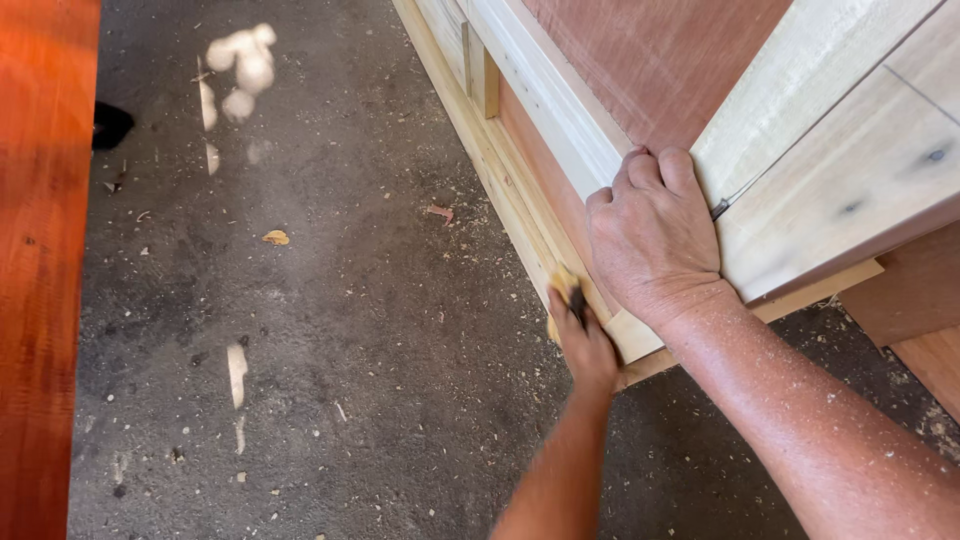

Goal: The person sands the wooden surfaces and trim of a plywood cabinet using sheets of sandpaper, working over the panel faces, edges, and corner joints by hand while steadying the furniture with the other hand.

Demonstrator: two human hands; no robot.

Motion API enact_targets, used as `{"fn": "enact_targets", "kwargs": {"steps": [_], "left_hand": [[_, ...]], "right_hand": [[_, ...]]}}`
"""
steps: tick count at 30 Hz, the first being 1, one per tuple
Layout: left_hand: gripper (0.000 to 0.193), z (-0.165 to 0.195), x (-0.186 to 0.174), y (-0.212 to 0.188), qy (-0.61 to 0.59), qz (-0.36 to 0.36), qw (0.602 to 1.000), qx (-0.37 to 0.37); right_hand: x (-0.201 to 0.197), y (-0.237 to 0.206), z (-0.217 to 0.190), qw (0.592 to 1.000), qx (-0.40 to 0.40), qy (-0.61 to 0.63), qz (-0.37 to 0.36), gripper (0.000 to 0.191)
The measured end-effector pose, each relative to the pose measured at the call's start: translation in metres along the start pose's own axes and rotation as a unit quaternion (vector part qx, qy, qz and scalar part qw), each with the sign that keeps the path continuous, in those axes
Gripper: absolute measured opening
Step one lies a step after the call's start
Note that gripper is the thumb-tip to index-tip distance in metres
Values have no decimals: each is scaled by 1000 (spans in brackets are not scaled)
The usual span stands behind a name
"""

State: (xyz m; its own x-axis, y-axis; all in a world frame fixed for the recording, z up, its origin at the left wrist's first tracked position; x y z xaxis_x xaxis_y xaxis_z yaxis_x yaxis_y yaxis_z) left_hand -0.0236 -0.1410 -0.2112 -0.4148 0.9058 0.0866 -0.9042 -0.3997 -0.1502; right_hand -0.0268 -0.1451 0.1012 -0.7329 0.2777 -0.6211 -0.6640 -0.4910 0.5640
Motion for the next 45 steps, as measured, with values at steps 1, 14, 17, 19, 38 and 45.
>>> {"fn": "enact_targets", "kwargs": {"steps": [1,14,17,19,38,45], "left_hand": [[66,3,-6,-25,-9,-14,999,29],[68,-39,-4,-9,-9,23,996,-87],[67,-29,-14,-65,-44,-7,999,-4],[67,-32,-19,-89,-92,-25,995,14],[70,-57,-11,-56,-18,28,993,-110],[55,-50,-8,-23,-8,-33,982,-187]], "right_hand": [[0,0,0,1000,-1,-8,4,22],[3,-6,-3,1000,-3,-13,-3,25],[0,-3,-2,1000,2,-12,3,25],[0,-2,-2,1000,6,-7,2,25],[4,-2,-2,1000,6,-1,-20,24],[2,-2,-2,1000,9,-6,-13,24]]}}
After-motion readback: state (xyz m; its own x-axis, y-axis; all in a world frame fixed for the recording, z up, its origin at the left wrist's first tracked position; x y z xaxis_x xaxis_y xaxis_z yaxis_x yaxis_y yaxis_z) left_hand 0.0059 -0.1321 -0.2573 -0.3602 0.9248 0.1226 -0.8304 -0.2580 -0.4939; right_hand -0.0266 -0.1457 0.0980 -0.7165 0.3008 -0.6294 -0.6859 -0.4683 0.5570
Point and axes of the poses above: each hand's wrist, its own y-axis towards the middle knuckle, its own x-axis out of the palm, z = x × y, the point moved 8 cm from there along y, towards the middle knuckle, and after that the axes turned 11 degrees about z, right-handed, at the moved point
